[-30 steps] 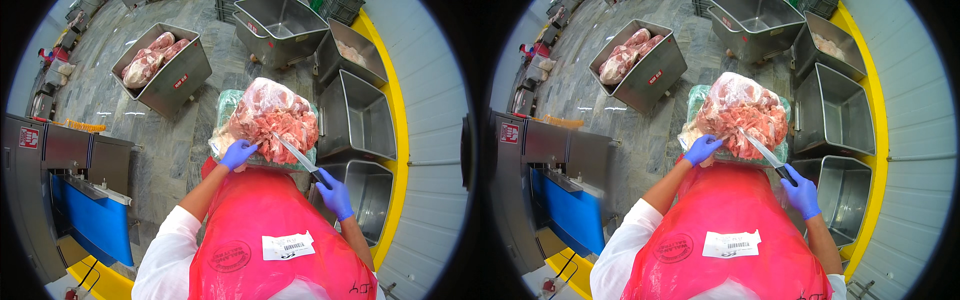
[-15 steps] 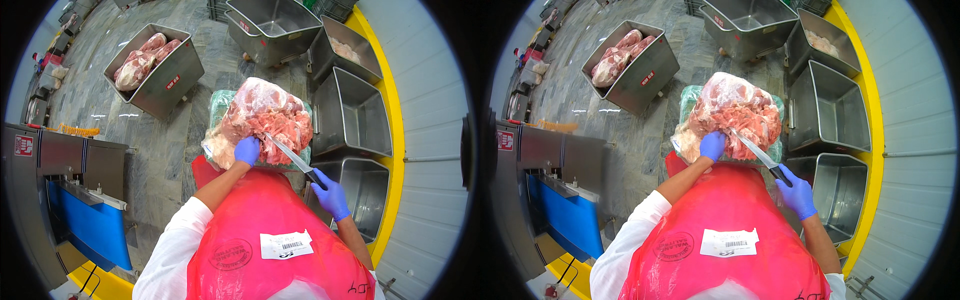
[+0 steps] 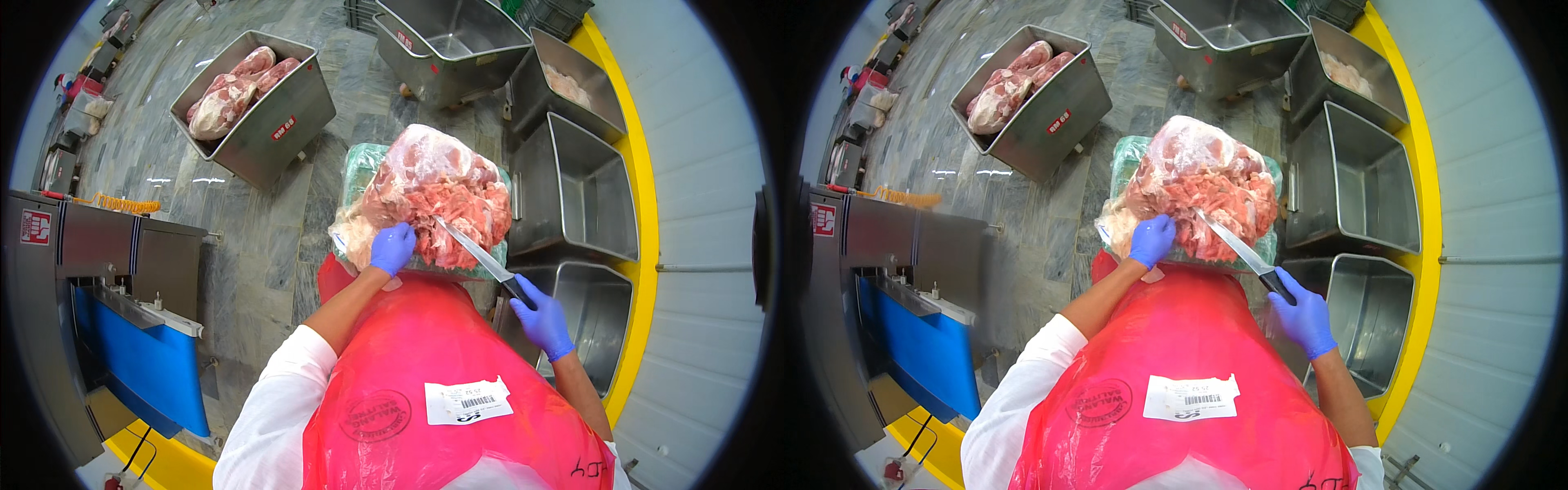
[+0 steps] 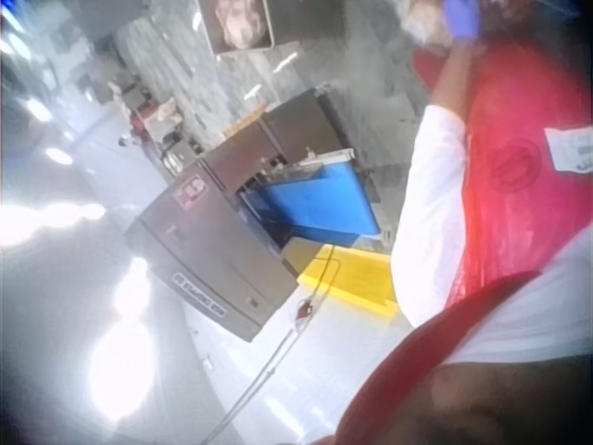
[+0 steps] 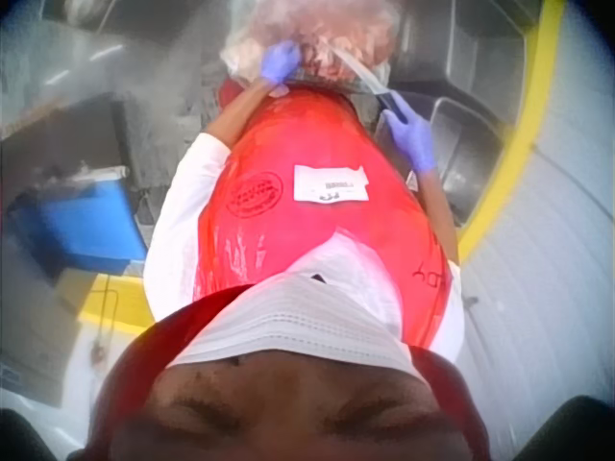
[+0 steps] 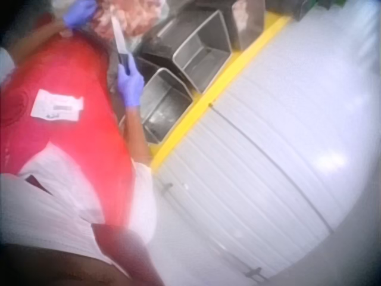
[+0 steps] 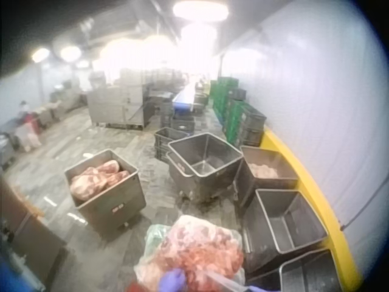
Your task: The person uses a knife to trim fat and separate portions from a large piece of raw meat on a cutting board. They place the trimmed pieces into a metal bin and then move the bin to another location.
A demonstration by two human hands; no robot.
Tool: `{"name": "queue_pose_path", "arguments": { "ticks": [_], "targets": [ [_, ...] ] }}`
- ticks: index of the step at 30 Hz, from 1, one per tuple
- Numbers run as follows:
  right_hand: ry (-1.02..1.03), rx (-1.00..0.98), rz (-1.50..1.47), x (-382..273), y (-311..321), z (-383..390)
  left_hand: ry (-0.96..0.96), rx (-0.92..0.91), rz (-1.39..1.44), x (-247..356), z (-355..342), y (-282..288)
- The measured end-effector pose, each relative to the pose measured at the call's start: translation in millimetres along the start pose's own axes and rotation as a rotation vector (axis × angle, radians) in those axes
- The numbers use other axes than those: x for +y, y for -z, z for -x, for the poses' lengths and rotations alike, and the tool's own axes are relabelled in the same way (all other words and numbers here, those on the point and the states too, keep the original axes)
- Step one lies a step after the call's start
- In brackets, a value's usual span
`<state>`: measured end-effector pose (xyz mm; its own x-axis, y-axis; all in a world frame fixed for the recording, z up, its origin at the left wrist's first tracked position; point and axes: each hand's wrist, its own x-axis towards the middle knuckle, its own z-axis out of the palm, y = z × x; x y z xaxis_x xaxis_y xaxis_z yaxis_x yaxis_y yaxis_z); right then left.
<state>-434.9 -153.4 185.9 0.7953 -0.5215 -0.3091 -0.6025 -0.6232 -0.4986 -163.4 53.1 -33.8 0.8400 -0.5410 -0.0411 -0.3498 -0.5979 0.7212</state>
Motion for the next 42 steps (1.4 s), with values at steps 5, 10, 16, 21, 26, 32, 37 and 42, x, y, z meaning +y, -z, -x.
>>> {"name": "queue_pose_path", "arguments": {
  "ticks": [5, 10, 16, 21, 26, 32, 37, 42],
  "targets": [
    [0.023, 0.015, -0.003, -3, 0, -1, -0.057, -0.013, 0.017, -33, 15, 34],
    [0.005, 0.005, 0.008, -4, 0, 0, 0.055, 0.167, 0.097, -64, 3, 75],
    [0.047, 0.034, -0.026, 0, -5, 2, 0.324, 0.224, -0.036, -113, -49, 103],
    [0.051, 0.017, -0.012, -5, -5, 3, 0.193, -0.036, -0.061, -151, -36, 79],
    [-0.049, -0.008, -0.009, -4, -7, 10, 0.064, -0.215, -0.297, -113, 11, 56],
    [-0.001, 0.003, 0.069, -11, -2, 10, 0.313, -0.300, -0.490, -51, 4, 50],
    [0.239, 0.175, -0.050, 4, 7, 17, 0.382, -0.234, -0.441, -43, -1, 47],
    [-0.039, 0.418, -0.365, 51, -16, -6, 0.377, -0.180, -0.486, -35, -1, 44]
  ]
}}
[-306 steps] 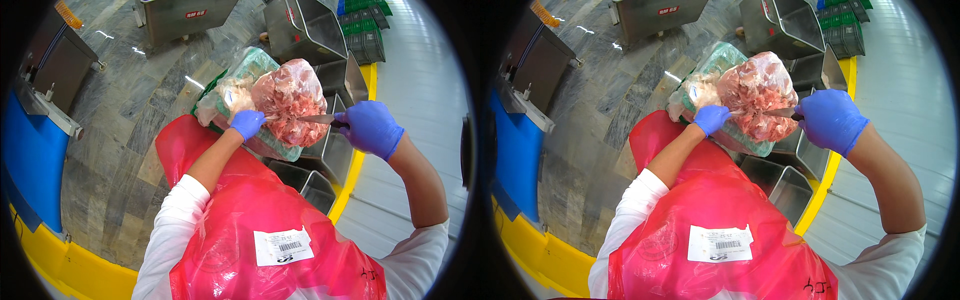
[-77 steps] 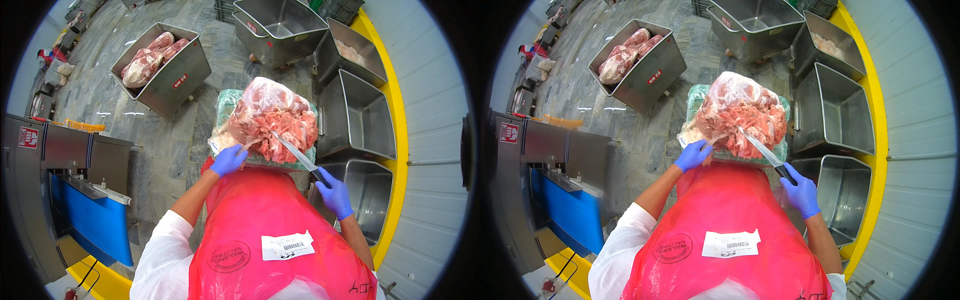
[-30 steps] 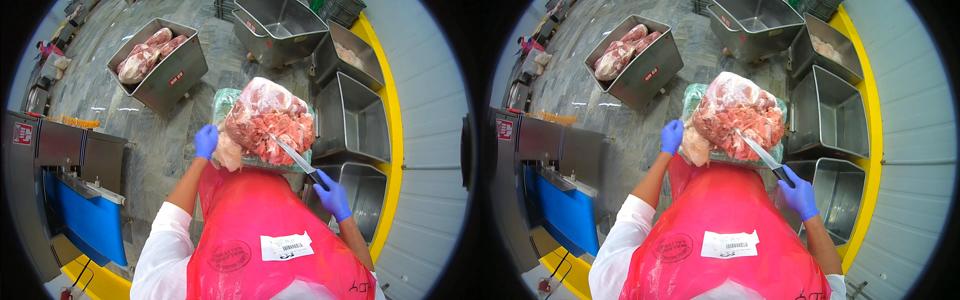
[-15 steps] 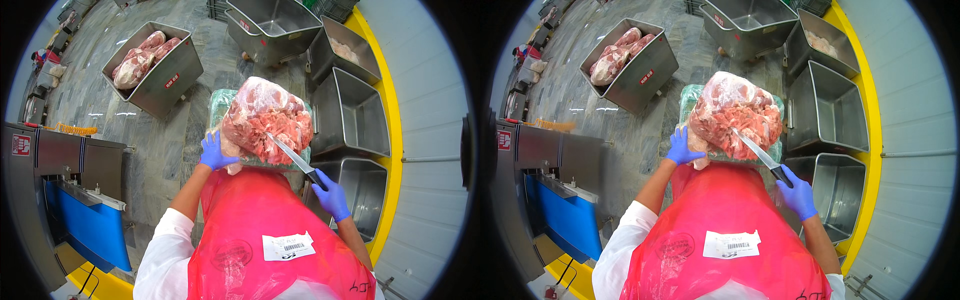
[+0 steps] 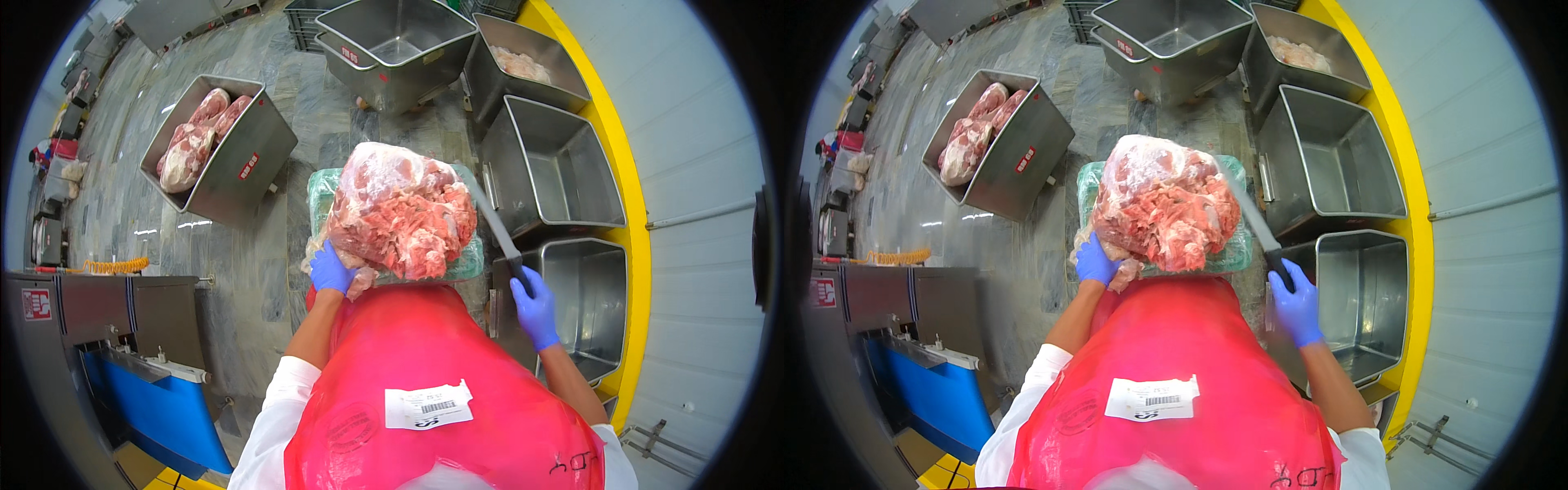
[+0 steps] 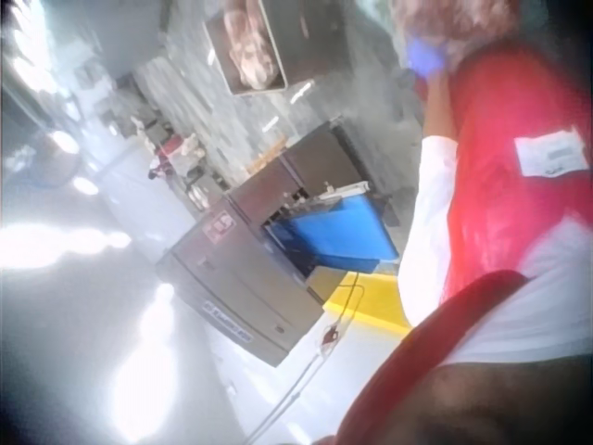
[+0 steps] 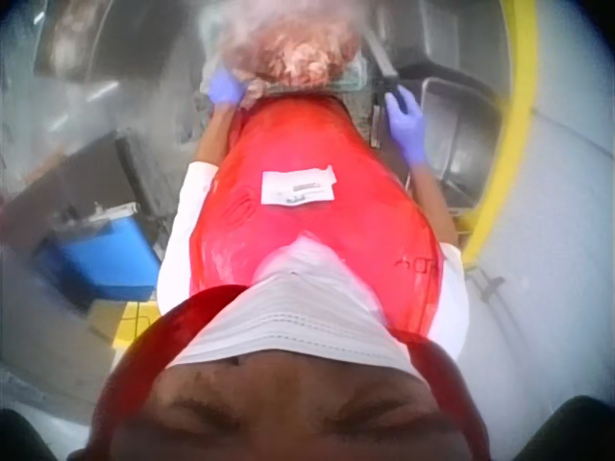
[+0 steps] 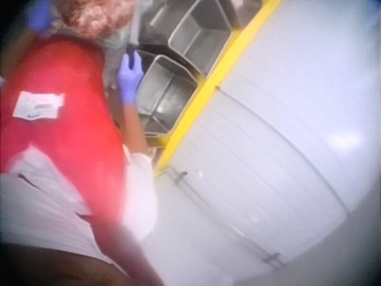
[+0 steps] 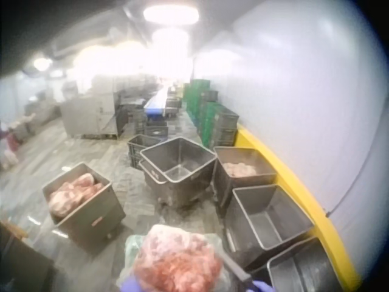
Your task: The person uses a knife to trim fat and separate portions from a large piece of raw meat on a cutting board. They place the trimmed pieces into a metal bin and then move the bin to another location.
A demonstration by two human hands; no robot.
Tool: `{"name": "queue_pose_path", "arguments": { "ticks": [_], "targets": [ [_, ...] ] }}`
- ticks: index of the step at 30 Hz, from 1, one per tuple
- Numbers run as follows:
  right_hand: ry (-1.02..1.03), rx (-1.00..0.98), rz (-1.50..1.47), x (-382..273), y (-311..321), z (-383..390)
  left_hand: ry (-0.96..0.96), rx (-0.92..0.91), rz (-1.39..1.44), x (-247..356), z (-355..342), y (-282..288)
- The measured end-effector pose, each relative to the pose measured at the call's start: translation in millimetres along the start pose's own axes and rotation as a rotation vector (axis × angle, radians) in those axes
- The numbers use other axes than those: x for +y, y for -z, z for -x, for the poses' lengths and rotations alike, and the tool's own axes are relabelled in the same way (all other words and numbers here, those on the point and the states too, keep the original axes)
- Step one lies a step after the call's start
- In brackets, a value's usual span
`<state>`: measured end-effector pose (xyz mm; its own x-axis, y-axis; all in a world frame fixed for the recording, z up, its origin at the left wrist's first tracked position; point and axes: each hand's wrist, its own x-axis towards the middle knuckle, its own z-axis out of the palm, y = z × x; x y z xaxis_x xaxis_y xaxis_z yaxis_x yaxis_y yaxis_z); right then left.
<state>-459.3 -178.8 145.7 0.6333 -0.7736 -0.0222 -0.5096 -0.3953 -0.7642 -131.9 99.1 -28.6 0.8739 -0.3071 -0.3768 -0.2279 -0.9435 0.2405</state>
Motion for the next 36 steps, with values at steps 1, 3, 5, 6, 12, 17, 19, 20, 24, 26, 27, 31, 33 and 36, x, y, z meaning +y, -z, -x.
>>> {"name": "queue_pose_path", "arguments": {
  "ticks": [1, 3, 5, 6, 12, 17, 19, 20, 24, 26, 27, 31, 33, 36],
  "targets": [
    [-0.058, 0.029, -0.023, 11, -5, -11, -0.001, -0.018, -0.003, 0, -2, 2],
    [-0.128, 0.070, 0.004, 43, -23, -29, 0.008, -0.049, -0.008, -4, -4, 8],
    [-0.155, 0.094, 0.100, 86, -53, -47, 0.006, -0.068, 0.000, -13, -8, 9],
    [-0.166, 0.097, 0.146, 102, -66, -55, 0.014, -0.079, 0.004, -20, -9, 11],
    [-0.152, -0.164, 0.211, 147, -135, -80, -0.023, 0.079, 0.153, -71, 13, 69],
    [0.114, -0.321, 0.226, 168, -151, -84, 0.005, 0.206, 0.474, -77, 46, 146],
    [0.060, -0.211, 0.148, 164, -143, -100, -0.001, 0.207, 0.625, -44, 65, 191],
    [0.031, -0.157, 0.109, 159, -138, -109, -0.042, 0.185, 0.719, -18, 74, 215],
    [0.209, -0.039, -0.304, 48, -80, -160, -0.231, 0.043, 0.968, 63, 96, 279],
    [0.284, -0.155, -0.512, 2, -67, -184, -0.346, -0.006, 1.010, 112, 91, 300],
    [0.256, -0.246, -0.661, -15, -66, -193, -0.413, -0.047, 1.021, 140, 88, 310],
    [0.303, -0.596, -0.993, -60, -61, -216, -0.782, -0.178, 1.102, 252, 75, 340],
    [0.122, -0.665, -1.303, -54, -65, -222, -0.867, -0.263, 1.095, 299, 65, 345],
    [0.135, -0.428, -1.505, -4, -74, -245, -0.980, -0.414, 1.085, 377, 53, 329]
  ]
}}
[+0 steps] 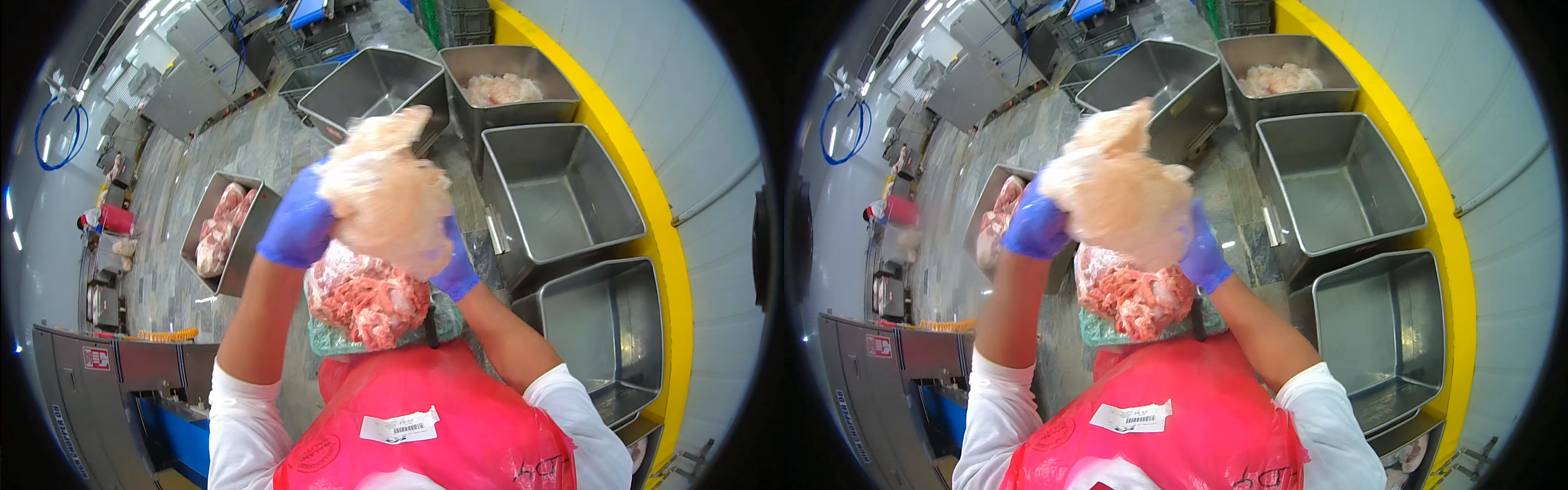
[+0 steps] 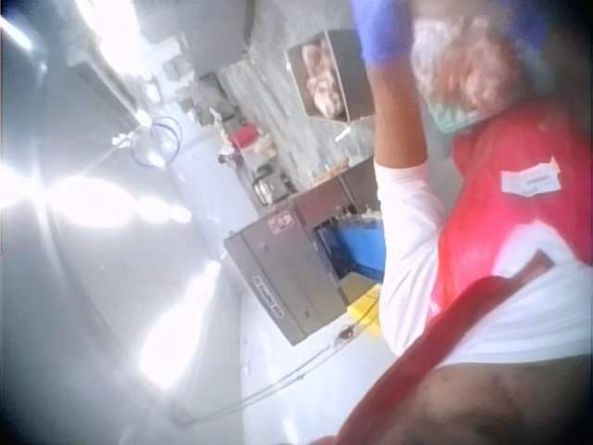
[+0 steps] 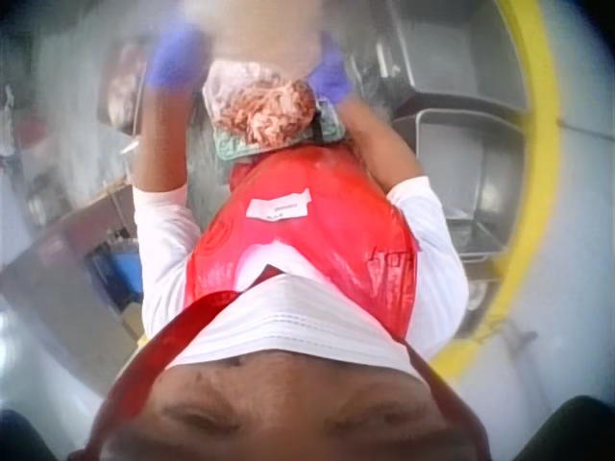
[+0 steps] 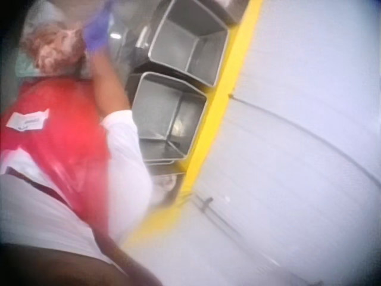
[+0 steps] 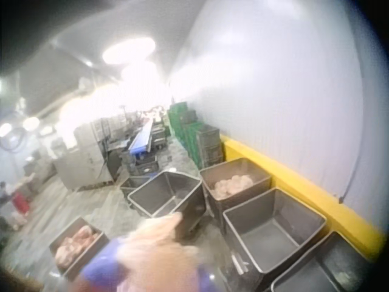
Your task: The person uses a knife to trim fat and separate portions from a large piece of raw meat on a cutting board. They place the trimmed pieces into a metal bin and then move the bin to another location.
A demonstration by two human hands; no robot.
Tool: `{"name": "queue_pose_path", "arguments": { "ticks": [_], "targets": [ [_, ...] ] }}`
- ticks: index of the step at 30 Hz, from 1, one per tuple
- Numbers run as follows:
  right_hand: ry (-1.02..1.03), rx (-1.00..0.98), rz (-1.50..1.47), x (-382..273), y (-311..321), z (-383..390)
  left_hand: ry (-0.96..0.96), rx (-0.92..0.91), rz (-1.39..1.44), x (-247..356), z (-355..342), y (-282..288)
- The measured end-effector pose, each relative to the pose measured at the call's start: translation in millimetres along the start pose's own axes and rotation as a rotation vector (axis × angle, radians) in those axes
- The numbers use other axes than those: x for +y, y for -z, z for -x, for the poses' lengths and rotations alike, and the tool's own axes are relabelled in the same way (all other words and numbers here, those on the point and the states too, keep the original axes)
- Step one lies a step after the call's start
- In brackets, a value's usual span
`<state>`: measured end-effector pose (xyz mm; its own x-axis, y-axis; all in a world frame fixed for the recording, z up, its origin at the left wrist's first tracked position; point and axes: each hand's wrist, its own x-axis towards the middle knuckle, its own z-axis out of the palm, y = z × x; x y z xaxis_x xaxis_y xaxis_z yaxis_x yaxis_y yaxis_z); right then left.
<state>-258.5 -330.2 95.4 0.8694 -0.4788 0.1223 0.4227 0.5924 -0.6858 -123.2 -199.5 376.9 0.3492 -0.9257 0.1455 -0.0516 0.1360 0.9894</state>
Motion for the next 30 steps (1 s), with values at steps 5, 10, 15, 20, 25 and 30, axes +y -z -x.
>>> {"name": "queue_pose_path", "arguments": {
  "ticks": [5, 10, 15, 20, 25, 30],
  "targets": [
    [0.115, 0.075, -0.477, -91, 1, 46, 0.142, -0.014, -0.179, -105, -55, -75],
    [0.636, 0.445, 1.329, -68, 93, 118, 0.166, -0.338, -0.745, -222, -13, -160],
    [0.069, 0.546, 1.008, 0, 174, 223, 0.135, -0.371, -0.722, -193, 39, -136],
    [0.106, 0.446, 0.327, -39, 221, 151, 0.495, -0.217, -0.501, -179, 122, -51],
    [0.906, -0.069, 2.160, -232, 69, -111, 0.712, -0.029, -0.514, -170, 233, 0],
    [0.212, 0.302, 0.518, -326, 79, -293, 0.910, 0.207, -0.689, -179, 267, 13]
  ]
}}
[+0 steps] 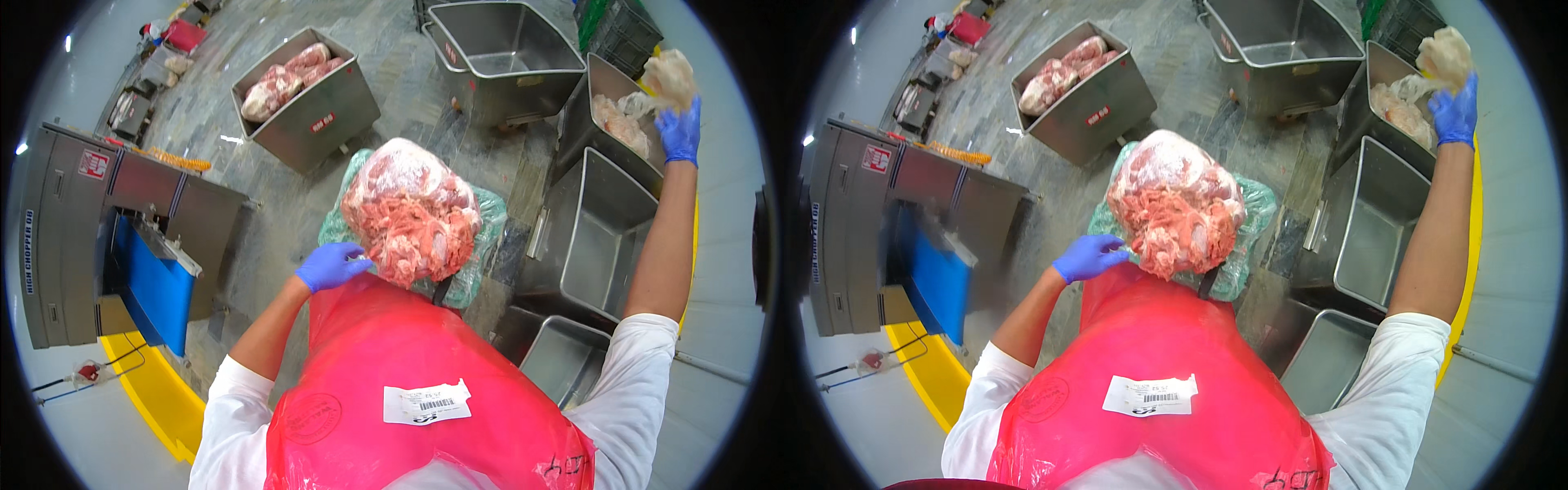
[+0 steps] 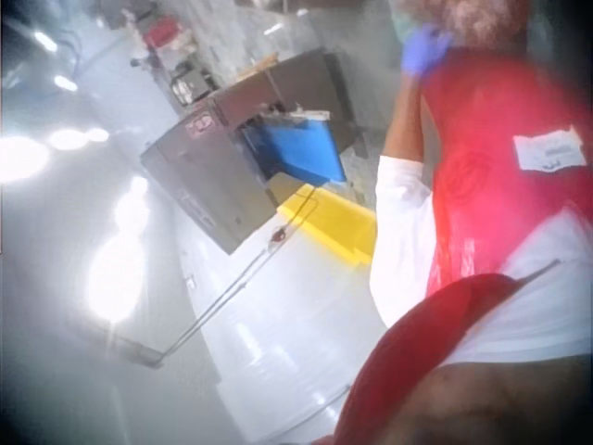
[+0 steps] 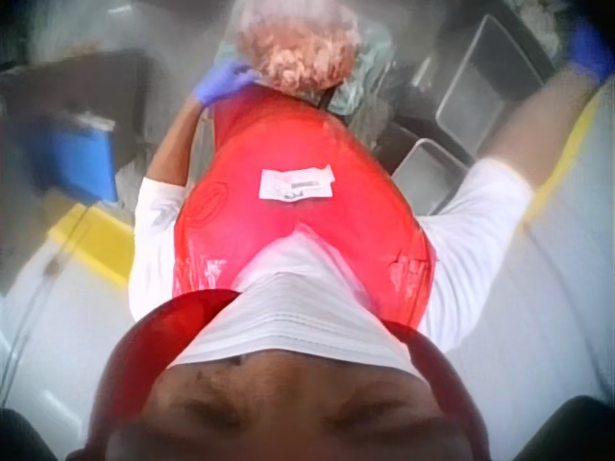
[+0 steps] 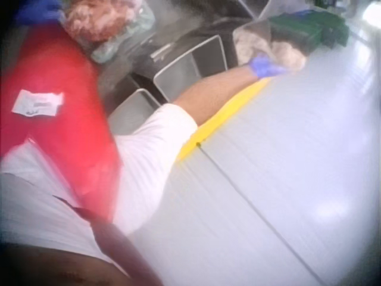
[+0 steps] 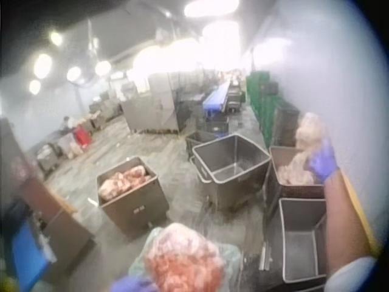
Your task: The person uses a knife to trim fat and separate portions from a large piece of raw meat on a cutting board. They place the trimmed pieces into a metal bin and then move the bin to another location.
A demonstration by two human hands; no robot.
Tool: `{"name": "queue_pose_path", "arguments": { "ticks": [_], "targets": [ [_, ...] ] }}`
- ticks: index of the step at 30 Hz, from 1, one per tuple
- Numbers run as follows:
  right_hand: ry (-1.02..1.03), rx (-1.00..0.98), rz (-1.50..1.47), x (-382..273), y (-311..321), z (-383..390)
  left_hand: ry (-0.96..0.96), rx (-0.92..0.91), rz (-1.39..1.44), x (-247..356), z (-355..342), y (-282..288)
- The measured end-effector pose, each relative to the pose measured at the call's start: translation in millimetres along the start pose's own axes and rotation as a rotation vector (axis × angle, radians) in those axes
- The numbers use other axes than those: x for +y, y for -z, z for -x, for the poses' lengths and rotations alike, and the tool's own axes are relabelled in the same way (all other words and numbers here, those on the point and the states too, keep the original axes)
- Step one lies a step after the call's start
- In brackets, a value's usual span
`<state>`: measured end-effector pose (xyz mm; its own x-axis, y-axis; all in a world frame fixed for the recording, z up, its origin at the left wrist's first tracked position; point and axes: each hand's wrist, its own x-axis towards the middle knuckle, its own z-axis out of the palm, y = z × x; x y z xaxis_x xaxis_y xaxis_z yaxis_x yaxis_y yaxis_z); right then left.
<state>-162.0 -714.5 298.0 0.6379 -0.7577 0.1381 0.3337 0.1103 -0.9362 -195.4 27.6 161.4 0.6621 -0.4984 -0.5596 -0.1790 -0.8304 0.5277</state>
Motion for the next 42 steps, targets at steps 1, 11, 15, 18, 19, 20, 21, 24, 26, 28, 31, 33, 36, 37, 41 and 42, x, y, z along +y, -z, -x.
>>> {"name": "queue_pose_path", "arguments": {
  "ticks": [1, 11, 15, 18, 19, 20, 21, 24, 26, 28, 31, 33, 36, 37, 41, 42],
  "targets": [
    [-0.014, -0.001, 0.089, 7, -57, 24, 0.063, 0.072, 0.059, -20, 11, -11],
    [0.574, -0.793, 0.951, 212, -119, 448, 0.382, 0.229, 0.303, -140, 86, -73],
    [0.260, -0.467, 0.779, 201, -128, 477, 0.333, 0.184, 0.384, -134, 75, -70],
    [-0.033, -0.545, 0.706, 216, -120, 496, 0.243, 0.097, 0.260, -119, 39, -53],
    [-0.337, -0.624, 0.643, 220, -118, 503, 0.208, 0.069, 0.188, -113, 27, -45],
    [-0.579, -0.588, 0.559, 226, -119, 510, 0.166, 0.046, 0.150, -107, 17, -37],
    [-0.817, -0.544, 0.467, 228, -123, 516, 0.121, 0.021, 0.114, -101, 8, -29],
    [-1.037, -0.462, 0.307, 233, -136, 531, 0.035, -0.003, 0.101, -113, -10, -19],
    [-1.010, -0.419, 0.282, 239, -144, 540, 0.009, -0.019, 0.103, -130, -16, -13],
    [-0.987, -0.350, 0.276, 238, -148, 544, -0.017, -0.041, 0.085, -148, -21, -1],
    [-0.891, -0.264, 0.265, 225, -177, 557, -0.045, -0.073, 0.063, -188, -36, 17],
    [-0.768, -0.266, 0.276, 223, -203, 570, -0.068, -0.058, 0.096, -205, -45, 36],
    [-0.480, -0.367, 0.459, 248, -255, 591, -0.130, -0.041, 0.178, -226, -66, 55],
    [-0.351, -0.400, 0.605, 257, -278, 593, -0.150, -0.036, 0.213, -230, -73, 57],
    [-0.123, -0.372, 1.058, 288, -306, 599, -0.250, -0.119, 0.255, -221, -90, 77],
    [-0.091, -0.398, 1.034, 282, -307, 601, -0.260, -0.130, 0.254, -220, -91, 79]
  ]
}}
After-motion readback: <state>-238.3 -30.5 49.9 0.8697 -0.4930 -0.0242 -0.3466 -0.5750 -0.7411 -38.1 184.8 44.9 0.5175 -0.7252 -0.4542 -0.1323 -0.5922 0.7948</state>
